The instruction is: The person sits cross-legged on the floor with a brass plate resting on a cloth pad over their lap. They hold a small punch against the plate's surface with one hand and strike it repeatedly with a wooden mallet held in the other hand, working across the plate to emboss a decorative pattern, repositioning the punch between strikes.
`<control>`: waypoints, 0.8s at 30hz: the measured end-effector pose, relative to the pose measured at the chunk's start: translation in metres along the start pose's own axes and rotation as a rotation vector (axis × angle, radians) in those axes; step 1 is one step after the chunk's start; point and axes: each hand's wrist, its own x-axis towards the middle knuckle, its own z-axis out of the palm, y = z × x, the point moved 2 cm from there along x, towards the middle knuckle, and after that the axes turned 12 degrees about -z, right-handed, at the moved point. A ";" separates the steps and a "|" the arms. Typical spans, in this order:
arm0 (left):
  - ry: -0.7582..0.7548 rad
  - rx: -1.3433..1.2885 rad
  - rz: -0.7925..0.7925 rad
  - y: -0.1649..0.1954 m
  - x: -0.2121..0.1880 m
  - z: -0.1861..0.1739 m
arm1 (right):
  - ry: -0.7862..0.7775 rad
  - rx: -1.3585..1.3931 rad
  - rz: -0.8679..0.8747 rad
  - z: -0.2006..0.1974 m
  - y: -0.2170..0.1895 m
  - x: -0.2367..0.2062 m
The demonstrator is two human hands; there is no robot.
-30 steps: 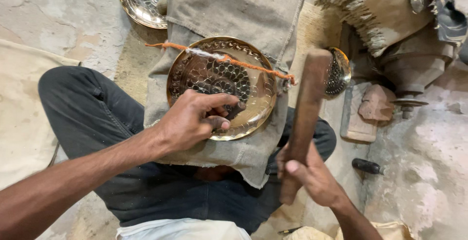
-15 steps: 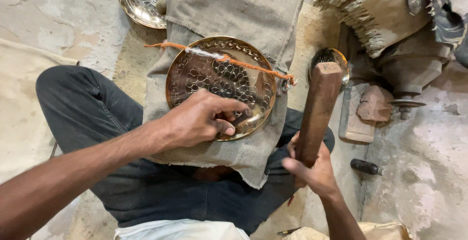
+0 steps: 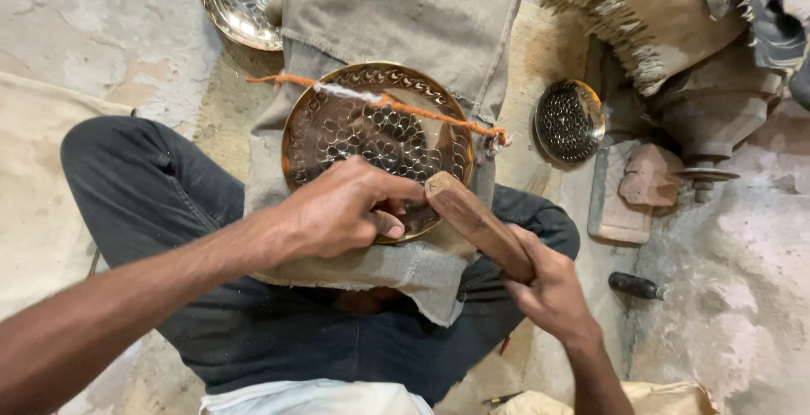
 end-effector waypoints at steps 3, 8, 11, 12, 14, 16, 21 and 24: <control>0.076 -0.075 -0.086 -0.004 -0.005 -0.002 | 0.133 0.184 0.145 -0.004 0.008 -0.006; 0.162 -0.094 -0.076 -0.005 -0.007 0.004 | 0.222 0.114 0.229 -0.009 0.011 0.001; 0.177 -0.105 -0.077 -0.007 -0.007 0.005 | 0.237 0.382 0.184 -0.015 0.007 0.014; 0.182 -0.116 -0.070 -0.007 -0.008 0.006 | 0.217 0.499 0.183 -0.018 0.005 0.016; 0.190 -0.119 -0.044 -0.009 -0.007 0.005 | 0.025 0.115 -0.092 -0.033 -0.001 0.024; 0.193 -0.119 -0.032 -0.010 -0.007 0.005 | -0.025 0.018 -0.007 -0.039 -0.003 0.025; 0.204 -0.131 -0.033 -0.012 -0.006 0.006 | -0.086 -0.191 -0.007 -0.038 -0.009 0.025; 0.211 -0.139 -0.017 -0.011 -0.006 0.006 | 0.075 0.001 0.280 -0.037 -0.005 0.023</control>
